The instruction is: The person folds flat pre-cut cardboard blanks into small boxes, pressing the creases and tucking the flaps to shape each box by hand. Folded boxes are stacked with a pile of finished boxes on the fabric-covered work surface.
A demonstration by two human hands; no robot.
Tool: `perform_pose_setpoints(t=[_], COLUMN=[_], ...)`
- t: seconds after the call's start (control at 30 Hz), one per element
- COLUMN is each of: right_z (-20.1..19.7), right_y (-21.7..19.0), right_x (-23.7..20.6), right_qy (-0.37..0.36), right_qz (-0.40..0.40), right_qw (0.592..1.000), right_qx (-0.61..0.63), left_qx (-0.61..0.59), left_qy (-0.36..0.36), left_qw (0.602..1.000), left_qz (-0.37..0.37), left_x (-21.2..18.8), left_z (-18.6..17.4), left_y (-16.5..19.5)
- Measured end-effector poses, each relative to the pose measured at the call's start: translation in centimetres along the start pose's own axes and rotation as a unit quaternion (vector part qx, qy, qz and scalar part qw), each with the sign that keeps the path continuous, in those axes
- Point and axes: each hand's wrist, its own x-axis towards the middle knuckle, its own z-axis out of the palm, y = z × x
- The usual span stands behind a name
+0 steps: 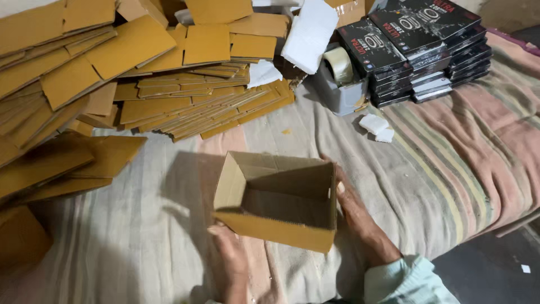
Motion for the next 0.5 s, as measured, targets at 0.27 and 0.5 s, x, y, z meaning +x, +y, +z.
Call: perform_pose_setpoints(t=[0.27, 0.5], right_z=[2.4, 3.6], right_y=[-1.4, -3.9], right_x=[-2.9, -1.8], right_qy=[0.112, 0.083], right_qz=[0.009, 0.087], right_qw=[0.993, 0.967], right_qx=[0.03, 0.226], left_qx=[-0.215, -0.243], left_qy=[-0.243, -0.239], left_qw=[0.938, 0.924], left_qz=[-0.121, -0.175], left_x=[6.5, 5.7], left_z=[-0.4, 0.6], left_y=[1.9, 1.8])
